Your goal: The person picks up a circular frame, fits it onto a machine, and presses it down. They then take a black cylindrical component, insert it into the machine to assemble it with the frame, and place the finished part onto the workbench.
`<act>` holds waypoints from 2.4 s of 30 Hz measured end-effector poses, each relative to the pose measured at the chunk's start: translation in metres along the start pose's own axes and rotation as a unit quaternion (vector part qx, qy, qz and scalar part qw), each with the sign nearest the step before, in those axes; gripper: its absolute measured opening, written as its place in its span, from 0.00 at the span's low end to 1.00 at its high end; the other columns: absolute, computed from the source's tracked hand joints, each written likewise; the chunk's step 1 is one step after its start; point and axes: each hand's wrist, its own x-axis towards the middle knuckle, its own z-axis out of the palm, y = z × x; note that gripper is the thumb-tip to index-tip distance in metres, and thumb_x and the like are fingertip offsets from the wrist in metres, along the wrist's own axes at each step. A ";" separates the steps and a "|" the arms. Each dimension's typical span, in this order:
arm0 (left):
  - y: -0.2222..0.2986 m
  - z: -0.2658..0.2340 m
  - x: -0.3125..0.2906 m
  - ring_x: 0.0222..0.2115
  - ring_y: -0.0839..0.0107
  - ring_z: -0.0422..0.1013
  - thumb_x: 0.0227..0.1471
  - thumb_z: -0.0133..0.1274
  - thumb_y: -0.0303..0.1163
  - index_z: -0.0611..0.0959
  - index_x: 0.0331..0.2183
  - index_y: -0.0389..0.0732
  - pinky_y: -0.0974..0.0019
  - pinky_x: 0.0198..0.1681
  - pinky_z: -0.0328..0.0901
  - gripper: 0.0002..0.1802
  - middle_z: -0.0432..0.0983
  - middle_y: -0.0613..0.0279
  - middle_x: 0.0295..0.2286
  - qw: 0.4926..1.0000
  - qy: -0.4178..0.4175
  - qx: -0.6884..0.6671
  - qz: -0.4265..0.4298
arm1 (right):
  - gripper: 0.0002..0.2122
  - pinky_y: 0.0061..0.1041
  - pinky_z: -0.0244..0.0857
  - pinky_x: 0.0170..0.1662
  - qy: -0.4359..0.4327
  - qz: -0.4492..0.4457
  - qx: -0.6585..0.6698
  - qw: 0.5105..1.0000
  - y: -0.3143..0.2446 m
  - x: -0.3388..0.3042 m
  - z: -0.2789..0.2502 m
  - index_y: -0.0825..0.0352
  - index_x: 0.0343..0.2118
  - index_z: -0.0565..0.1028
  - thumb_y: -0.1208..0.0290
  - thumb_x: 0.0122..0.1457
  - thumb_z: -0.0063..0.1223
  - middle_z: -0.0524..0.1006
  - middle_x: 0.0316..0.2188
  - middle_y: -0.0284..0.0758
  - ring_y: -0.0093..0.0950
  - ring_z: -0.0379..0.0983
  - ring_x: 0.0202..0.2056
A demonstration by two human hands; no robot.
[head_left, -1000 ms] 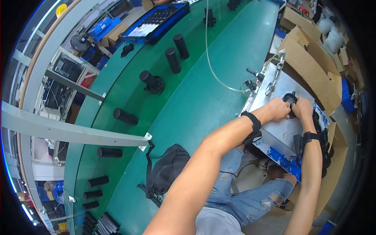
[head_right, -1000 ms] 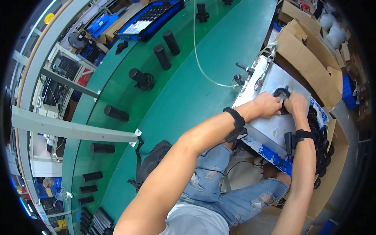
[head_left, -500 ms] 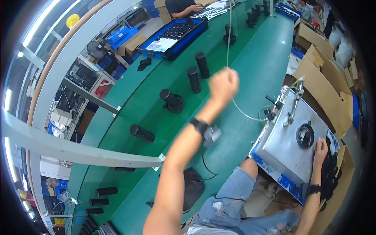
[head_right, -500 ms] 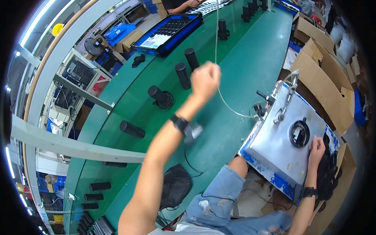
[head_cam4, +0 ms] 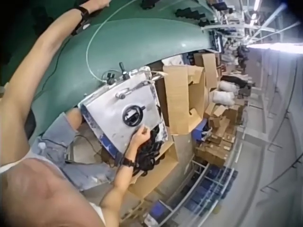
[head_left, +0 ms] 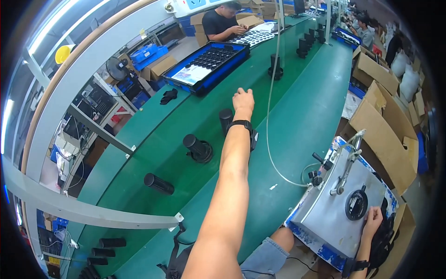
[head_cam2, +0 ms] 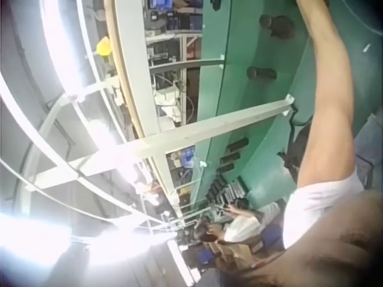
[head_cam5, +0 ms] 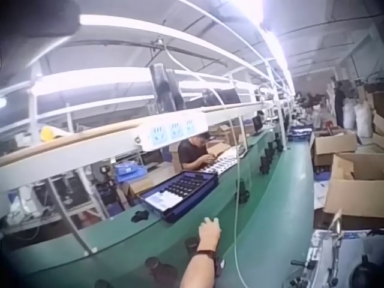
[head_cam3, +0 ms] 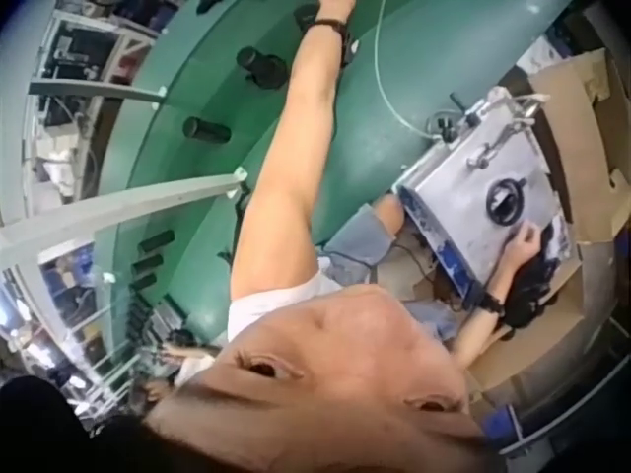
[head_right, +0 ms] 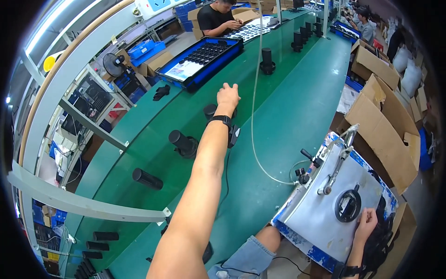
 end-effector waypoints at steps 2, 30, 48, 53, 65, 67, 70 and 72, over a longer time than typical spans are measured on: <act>-0.007 0.000 -0.014 0.41 0.50 0.71 0.49 0.57 0.39 0.74 0.48 0.45 0.54 0.45 0.67 0.24 0.67 0.43 0.44 0.988 0.153 -0.008 0.001 | 0.11 0.14 0.46 0.20 -0.007 -0.016 0.002 1.000 0.006 0.012 0.004 0.63 0.22 0.66 0.72 0.64 0.47 0.60 0.16 0.22 0.11 0.54 0.17; 0.165 -0.084 -0.514 0.37 0.75 0.72 0.60 0.46 0.43 0.67 0.53 0.35 0.74 0.34 0.67 0.26 0.73 0.53 0.38 0.492 -0.240 -0.767 0.335 | 0.25 0.36 0.55 0.60 -0.063 0.065 0.572 0.815 -0.165 -0.170 0.001 0.67 0.53 0.62 0.54 0.61 0.50 0.68 0.45 0.39 0.35 0.64 0.49; 0.142 0.034 -0.528 0.23 0.79 0.71 0.63 0.43 0.41 0.73 0.47 0.41 0.76 0.30 0.65 0.17 0.77 0.63 0.31 0.434 -0.558 -0.702 0.088 | 0.14 0.25 0.60 0.52 0.010 -0.150 0.190 0.970 -0.144 0.011 0.011 0.69 0.44 0.72 0.74 0.55 0.57 0.76 0.40 0.34 0.25 0.71 0.44; 0.147 0.034 -0.524 0.26 0.81 0.70 0.62 0.42 0.39 0.73 0.47 0.41 0.77 0.31 0.64 0.16 0.77 0.65 0.31 0.411 -0.558 -0.720 0.040 | 0.14 0.24 0.64 0.47 -0.030 -0.099 0.097 0.990 -0.122 0.011 0.045 0.68 0.40 0.72 0.71 0.52 0.62 0.76 0.36 0.32 0.22 0.72 0.39; 0.151 0.044 -0.536 0.28 0.80 0.69 0.61 0.44 0.35 0.74 0.45 0.38 0.76 0.32 0.64 0.14 0.76 0.65 0.31 0.451 -0.546 -0.700 0.094 | 0.17 0.23 0.66 0.46 -0.077 -0.094 0.073 0.990 -0.106 0.025 0.046 0.68 0.42 0.72 0.74 0.50 0.63 0.77 0.37 0.33 0.22 0.73 0.38; 0.151 0.043 -0.536 0.28 0.79 0.70 0.61 0.45 0.35 0.73 0.44 0.37 0.74 0.33 0.66 0.14 0.75 0.65 0.30 0.453 -0.538 -0.700 0.121 | 0.19 0.24 0.64 0.47 -0.212 -0.083 0.067 0.971 -0.127 0.040 0.027 0.68 0.42 0.71 0.71 0.45 0.63 0.77 0.35 0.34 0.24 0.72 0.40; 0.154 0.044 -0.535 0.29 0.78 0.70 0.61 0.45 0.35 0.73 0.44 0.36 0.73 0.34 0.67 0.14 0.75 0.64 0.30 0.457 -0.530 -0.703 0.129 | 0.16 0.24 0.65 0.45 -0.132 -0.096 0.170 0.972 -0.109 0.043 0.043 0.68 0.38 0.72 0.73 0.47 0.62 0.76 0.32 0.33 0.23 0.72 0.36; 0.155 0.044 -0.536 0.30 0.78 0.70 0.61 0.45 0.35 0.73 0.44 0.36 0.74 0.34 0.67 0.14 0.75 0.64 0.30 0.460 -0.522 -0.706 0.128 | 0.14 0.22 0.66 0.44 0.011 -0.119 0.120 0.985 -0.096 0.023 0.063 0.68 0.37 0.72 0.74 0.47 0.63 0.76 0.31 0.32 0.22 0.72 0.34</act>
